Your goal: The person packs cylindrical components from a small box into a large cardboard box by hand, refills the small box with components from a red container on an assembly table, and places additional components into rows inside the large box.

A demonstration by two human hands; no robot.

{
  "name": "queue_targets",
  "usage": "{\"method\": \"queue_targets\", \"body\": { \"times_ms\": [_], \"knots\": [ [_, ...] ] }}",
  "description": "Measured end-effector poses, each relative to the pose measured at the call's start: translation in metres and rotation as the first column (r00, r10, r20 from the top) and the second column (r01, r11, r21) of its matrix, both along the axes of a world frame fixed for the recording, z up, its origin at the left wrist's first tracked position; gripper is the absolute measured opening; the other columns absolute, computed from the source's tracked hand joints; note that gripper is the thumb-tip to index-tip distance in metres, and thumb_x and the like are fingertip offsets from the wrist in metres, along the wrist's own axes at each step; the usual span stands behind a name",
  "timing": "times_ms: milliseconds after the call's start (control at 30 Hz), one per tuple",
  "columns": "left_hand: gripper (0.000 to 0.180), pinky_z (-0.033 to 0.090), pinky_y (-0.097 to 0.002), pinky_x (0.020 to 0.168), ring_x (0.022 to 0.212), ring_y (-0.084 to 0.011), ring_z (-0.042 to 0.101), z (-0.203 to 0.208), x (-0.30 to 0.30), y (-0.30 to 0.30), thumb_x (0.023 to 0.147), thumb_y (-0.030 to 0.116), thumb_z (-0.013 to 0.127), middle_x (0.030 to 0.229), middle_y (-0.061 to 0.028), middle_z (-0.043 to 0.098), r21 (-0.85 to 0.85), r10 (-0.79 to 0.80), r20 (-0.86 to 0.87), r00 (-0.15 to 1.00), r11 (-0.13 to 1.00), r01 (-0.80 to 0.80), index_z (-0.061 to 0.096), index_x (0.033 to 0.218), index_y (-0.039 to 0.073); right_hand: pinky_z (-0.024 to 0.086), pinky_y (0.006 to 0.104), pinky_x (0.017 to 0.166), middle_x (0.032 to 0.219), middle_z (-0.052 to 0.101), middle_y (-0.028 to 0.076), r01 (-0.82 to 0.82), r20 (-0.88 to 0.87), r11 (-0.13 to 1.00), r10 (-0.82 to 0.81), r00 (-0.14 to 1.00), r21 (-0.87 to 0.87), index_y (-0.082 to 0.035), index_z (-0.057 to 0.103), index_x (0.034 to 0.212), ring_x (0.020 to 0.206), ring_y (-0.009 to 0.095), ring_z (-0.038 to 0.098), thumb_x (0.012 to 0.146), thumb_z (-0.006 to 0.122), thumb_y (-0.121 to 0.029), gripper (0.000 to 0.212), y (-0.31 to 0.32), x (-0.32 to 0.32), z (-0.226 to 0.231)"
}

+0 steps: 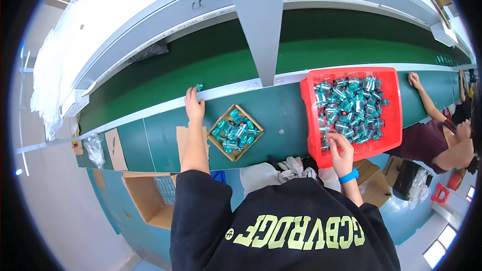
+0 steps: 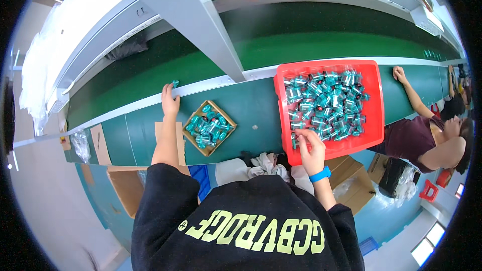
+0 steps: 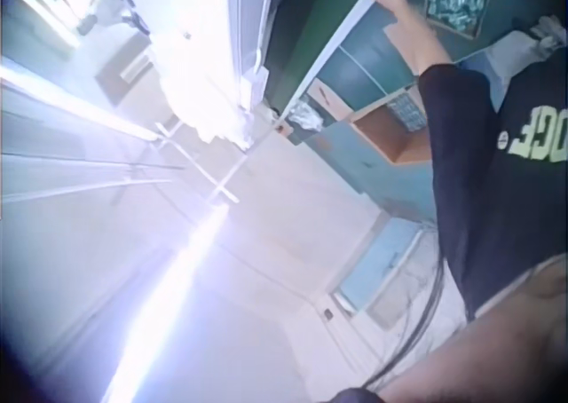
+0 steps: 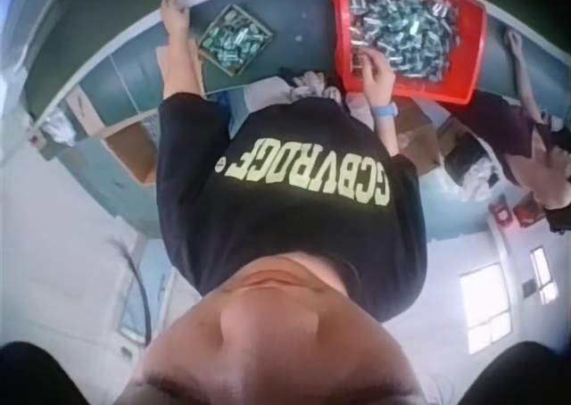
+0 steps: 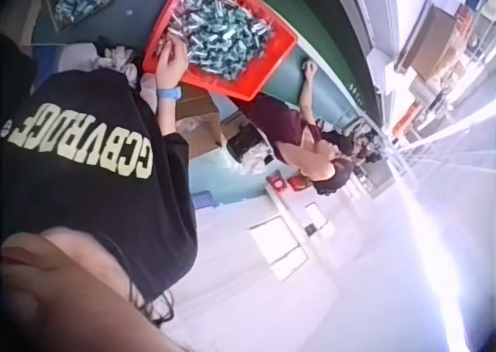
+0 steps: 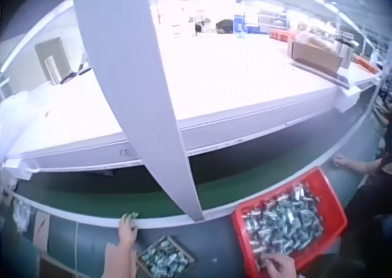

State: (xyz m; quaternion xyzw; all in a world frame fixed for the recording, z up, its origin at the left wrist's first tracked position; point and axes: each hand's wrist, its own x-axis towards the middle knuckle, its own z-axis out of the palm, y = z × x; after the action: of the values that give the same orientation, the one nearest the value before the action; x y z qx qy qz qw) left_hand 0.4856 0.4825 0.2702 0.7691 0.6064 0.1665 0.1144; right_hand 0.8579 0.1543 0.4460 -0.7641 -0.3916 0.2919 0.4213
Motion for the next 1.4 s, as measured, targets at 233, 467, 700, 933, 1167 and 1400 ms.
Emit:
{"method": "queue_targets", "body": {
  "times_ms": [233,467,700,933,1167,1400],
  "knots": [
    [0.038,0.045,-0.0452,0.086,0.105,-0.0303,0.054,0.000,-0.014,0.038,0.077,0.013,0.067,0.113,-0.0110,0.061,-0.143,0.139,-0.275,0.951,0.973,-0.184,0.056,0.113,0.009,0.049,0.0299,0.072,0.092,0.064,0.013,-0.089,0.072,0.995,0.086,0.994,0.037,0.000,0.066,0.101,0.080,0.023,0.062,0.087,0.055,0.003,0.018,0.005,-0.004,0.001],
    [0.025,0.047,-0.0426,0.084,0.102,-0.0320,0.056,0.010,-0.017,0.026,0.079,0.015,0.069,0.106,-0.0137,0.062,0.068,0.163,-0.197,0.967,0.986,-0.152,0.064,0.101,0.004,0.049,0.0298,0.071,0.094,0.064,0.013,-0.144,0.079,0.989,0.143,0.987,0.013,0.000,0.065,0.101,0.079,0.023,0.063,0.086,0.055,0.004,0.019,-0.002,-0.008,-0.006],
    [0.029,0.043,-0.0434,0.085,0.096,-0.0351,0.056,0.049,0.038,-0.121,0.076,0.010,0.072,0.099,-0.0144,0.061,0.175,0.005,0.331,0.944,0.982,-0.066,0.063,0.103,0.002,0.050,0.0298,0.072,0.093,0.064,0.014,-0.019,0.095,1.000,0.020,0.995,-0.007,0.000,0.065,0.100,0.080,0.024,0.063,0.086,0.055,0.004,0.017,-0.025,0.013,-0.020],
    [0.038,0.038,-0.0453,0.096,0.111,-0.0381,0.049,0.082,0.091,-0.182,0.072,0.004,0.065,0.116,-0.0187,0.053,0.041,0.172,0.230,0.958,0.982,-0.187,0.060,0.110,0.003,0.046,0.0418,0.087,0.102,0.060,0.017,-0.017,0.347,1.000,0.023,0.938,-0.021,-0.002,0.062,0.101,0.100,0.037,0.057,0.084,0.061,-0.004,0.018,-0.014,0.052,-0.033],
    [0.048,0.041,-0.0432,0.099,0.117,-0.0396,0.049,0.166,0.306,-0.213,0.081,0.015,0.067,0.130,-0.0224,0.043,-0.141,-0.364,0.612,0.702,0.823,0.550,0.051,0.124,-0.001,0.040,0.0487,0.100,0.133,0.042,0.028,0.272,0.579,0.959,-0.180,0.795,-0.075,-0.004,0.044,0.133,0.118,0.046,0.043,0.086,0.065,-0.027,0.056,0.040,0.154,-0.074],
    [0.084,0.020,-0.0616,0.109,0.141,-0.0463,0.011,0.011,0.401,-0.197,0.086,0.045,0.060,0.155,-0.0253,0.006,-0.411,0.217,0.326,0.920,0.909,-0.068,0.019,0.150,0.009,0.026,0.0581,0.109,0.148,0.014,0.037,0.297,0.610,0.906,-0.056,0.791,-0.302,-0.017,0.041,0.143,0.135,0.055,0.019,0.086,0.056,-0.053,0.069,0.076,0.159,-0.133]
  ]
}}
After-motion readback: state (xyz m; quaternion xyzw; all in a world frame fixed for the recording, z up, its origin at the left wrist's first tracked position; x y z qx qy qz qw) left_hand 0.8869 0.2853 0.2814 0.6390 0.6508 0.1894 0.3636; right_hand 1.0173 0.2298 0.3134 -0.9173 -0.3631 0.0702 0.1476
